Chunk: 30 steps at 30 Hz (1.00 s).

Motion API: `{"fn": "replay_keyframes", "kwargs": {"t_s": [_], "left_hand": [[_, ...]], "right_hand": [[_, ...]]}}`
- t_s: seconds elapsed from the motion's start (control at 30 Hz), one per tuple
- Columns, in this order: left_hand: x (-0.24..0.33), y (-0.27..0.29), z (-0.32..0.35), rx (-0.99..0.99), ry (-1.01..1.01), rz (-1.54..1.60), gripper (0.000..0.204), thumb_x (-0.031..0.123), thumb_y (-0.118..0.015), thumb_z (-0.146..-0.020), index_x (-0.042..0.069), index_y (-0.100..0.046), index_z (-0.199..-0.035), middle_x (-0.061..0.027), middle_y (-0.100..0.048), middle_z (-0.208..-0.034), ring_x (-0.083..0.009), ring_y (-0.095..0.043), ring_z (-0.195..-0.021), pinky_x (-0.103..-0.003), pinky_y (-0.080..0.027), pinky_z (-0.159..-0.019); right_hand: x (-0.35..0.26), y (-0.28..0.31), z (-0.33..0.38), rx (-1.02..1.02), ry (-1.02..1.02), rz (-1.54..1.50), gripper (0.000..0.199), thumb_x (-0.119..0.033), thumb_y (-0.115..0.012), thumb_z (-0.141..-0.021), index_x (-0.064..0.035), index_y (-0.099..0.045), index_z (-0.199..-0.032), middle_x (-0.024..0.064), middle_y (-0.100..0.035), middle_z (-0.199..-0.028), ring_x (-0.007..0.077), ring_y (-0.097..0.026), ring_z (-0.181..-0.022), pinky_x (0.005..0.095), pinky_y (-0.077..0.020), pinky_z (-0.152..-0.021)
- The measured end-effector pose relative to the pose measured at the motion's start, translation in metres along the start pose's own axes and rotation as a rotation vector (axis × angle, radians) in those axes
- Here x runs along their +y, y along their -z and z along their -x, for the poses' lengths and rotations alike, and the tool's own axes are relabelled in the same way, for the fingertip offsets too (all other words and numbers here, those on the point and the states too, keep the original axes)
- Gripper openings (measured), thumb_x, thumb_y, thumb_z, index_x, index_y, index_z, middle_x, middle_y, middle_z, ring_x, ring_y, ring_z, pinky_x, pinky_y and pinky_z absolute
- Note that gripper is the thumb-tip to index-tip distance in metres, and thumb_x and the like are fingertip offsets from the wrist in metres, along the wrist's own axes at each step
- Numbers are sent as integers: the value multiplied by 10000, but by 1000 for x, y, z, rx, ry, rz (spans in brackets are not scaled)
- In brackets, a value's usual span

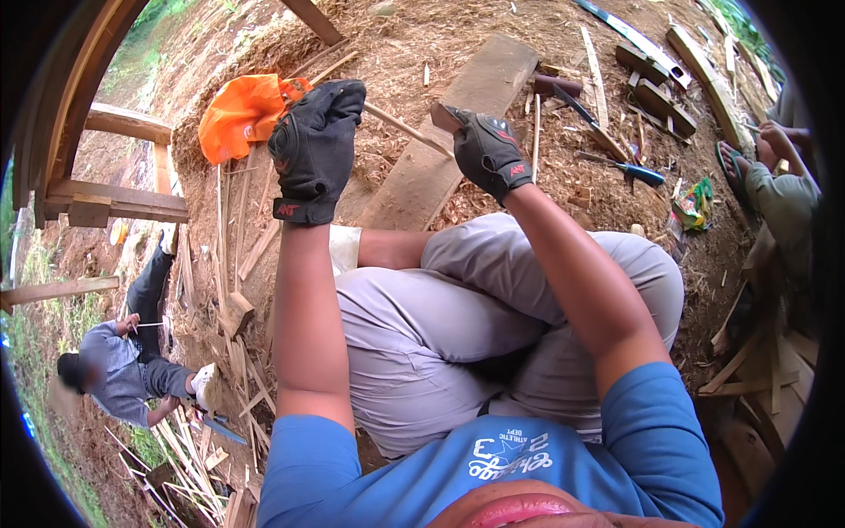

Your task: The person sits on the ground and uses a knife to sharpen a thin wooden stick. They repeatedly scrape the blade along the stick's length to remove shavings and refine the tip. The person holds the stick with both hands, rotating it to work on different sides.

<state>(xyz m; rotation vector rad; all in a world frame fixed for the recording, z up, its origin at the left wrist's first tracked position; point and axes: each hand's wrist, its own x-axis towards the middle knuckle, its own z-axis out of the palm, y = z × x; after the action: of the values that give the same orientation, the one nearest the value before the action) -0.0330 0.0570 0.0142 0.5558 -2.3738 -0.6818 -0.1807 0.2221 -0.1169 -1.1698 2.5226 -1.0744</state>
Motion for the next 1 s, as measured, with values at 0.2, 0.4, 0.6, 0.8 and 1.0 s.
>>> {"fn": "replay_keyframes", "kwargs": {"t_s": [0.2,0.4,0.6,0.8,1.0], "left_hand": [[15,16,1,-33,15,-337,426,450,-642,-1009,43,-745,-937,-152,-726,-869,-368,-680,-790,-424,-523,-726],[24,18,2,-89,182,-373,530,498,-583,-1024,44,-698,-777,-163,-673,-729,-376,-649,-689,-457,-487,-653],[18,16,4,-113,124,-355,573,480,-489,-1050,27,-658,-742,-178,-659,-701,-411,-655,-672,-479,-486,-622],[12,2,3,-97,16,-251,495,413,-480,-1047,38,-665,-783,-151,-684,-727,-392,-672,-698,-480,-509,-643],[12,13,6,-163,77,-214,503,425,-465,-1048,65,-682,-772,-84,-703,-696,-339,-692,-689,-455,-524,-674]], "right_hand": [[-19,30,-6,106,5,-33,331,-209,-576,-962,-49,-711,-1218,274,-722,-982,460,-695,-944,536,-548,-850],[24,31,-23,148,-80,36,325,-224,-575,-960,-40,-740,-1171,269,-726,-990,465,-694,-966,526,-548,-887],[-37,26,0,29,129,-28,251,-122,-525,-956,-2,-711,-1074,277,-713,-905,437,-709,-869,522,-568,-754],[-22,-22,26,69,208,60,367,-105,-512,-985,-114,-658,-1321,220,-706,-905,427,-680,-781,530,-542,-701],[-50,-13,26,110,312,63,289,-142,-556,-983,-83,-673,-1241,226,-679,-855,427,-661,-754,537,-516,-674]]}}
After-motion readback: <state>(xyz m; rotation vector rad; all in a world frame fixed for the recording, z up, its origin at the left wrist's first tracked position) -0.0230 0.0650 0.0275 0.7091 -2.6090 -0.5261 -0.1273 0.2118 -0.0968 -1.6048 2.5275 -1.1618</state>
